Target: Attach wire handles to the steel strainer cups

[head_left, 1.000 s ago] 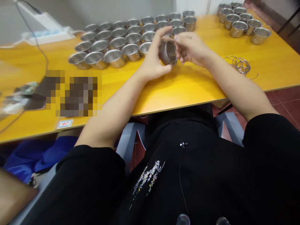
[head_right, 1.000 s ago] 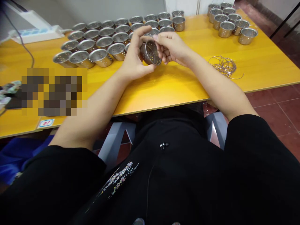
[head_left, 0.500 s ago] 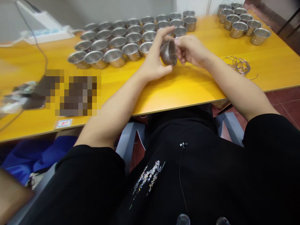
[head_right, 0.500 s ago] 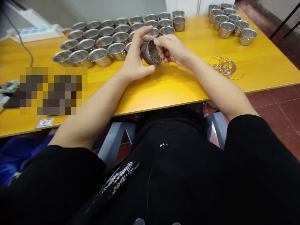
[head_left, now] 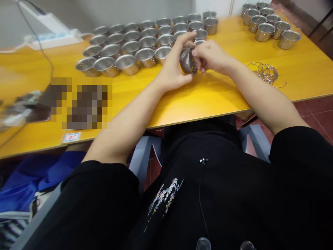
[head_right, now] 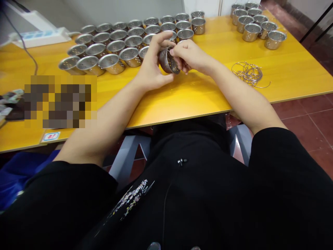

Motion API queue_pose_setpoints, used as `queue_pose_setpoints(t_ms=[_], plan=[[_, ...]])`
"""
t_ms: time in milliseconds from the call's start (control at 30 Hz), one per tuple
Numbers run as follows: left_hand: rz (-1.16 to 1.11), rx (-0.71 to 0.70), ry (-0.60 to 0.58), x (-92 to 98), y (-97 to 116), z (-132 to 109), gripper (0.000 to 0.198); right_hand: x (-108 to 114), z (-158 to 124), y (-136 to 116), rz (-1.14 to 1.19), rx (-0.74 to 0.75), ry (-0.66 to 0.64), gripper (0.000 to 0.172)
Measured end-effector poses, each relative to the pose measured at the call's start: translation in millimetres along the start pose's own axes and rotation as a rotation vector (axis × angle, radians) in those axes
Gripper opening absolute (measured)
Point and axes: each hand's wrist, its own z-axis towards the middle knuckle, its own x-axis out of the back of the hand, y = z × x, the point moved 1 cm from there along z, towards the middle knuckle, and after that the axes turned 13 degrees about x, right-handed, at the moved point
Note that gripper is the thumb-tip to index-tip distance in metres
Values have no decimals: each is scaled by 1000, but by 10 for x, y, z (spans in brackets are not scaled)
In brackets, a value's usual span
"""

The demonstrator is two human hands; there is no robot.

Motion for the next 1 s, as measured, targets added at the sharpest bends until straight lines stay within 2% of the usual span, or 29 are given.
queue_pose_setpoints(t_ms=[100,233,367,500,667,867,1000], plan=[[48,-28,11,2,0,-9,113,-10,7,-30,-27,18,-18,52],[136,-142,68,16,-14,-10,109,-12,11,-50,-13,21,-11,57],[210,-168,72,35,-28,19,112,23,17,-56,15,12,-27,64],[325,-230,35,81,-45,54,121,75,39,-28,-25,43,-71,59],[414,-317,60,126,-107,69,116,129,34,-18,-24,172,-92,50],[445,-304,103,128,-131,41,114,130,36,-57,-94,199,-113,48],[467,-308,81,150,-162,38,119,132,53,-66,-72,198,-155,50]])
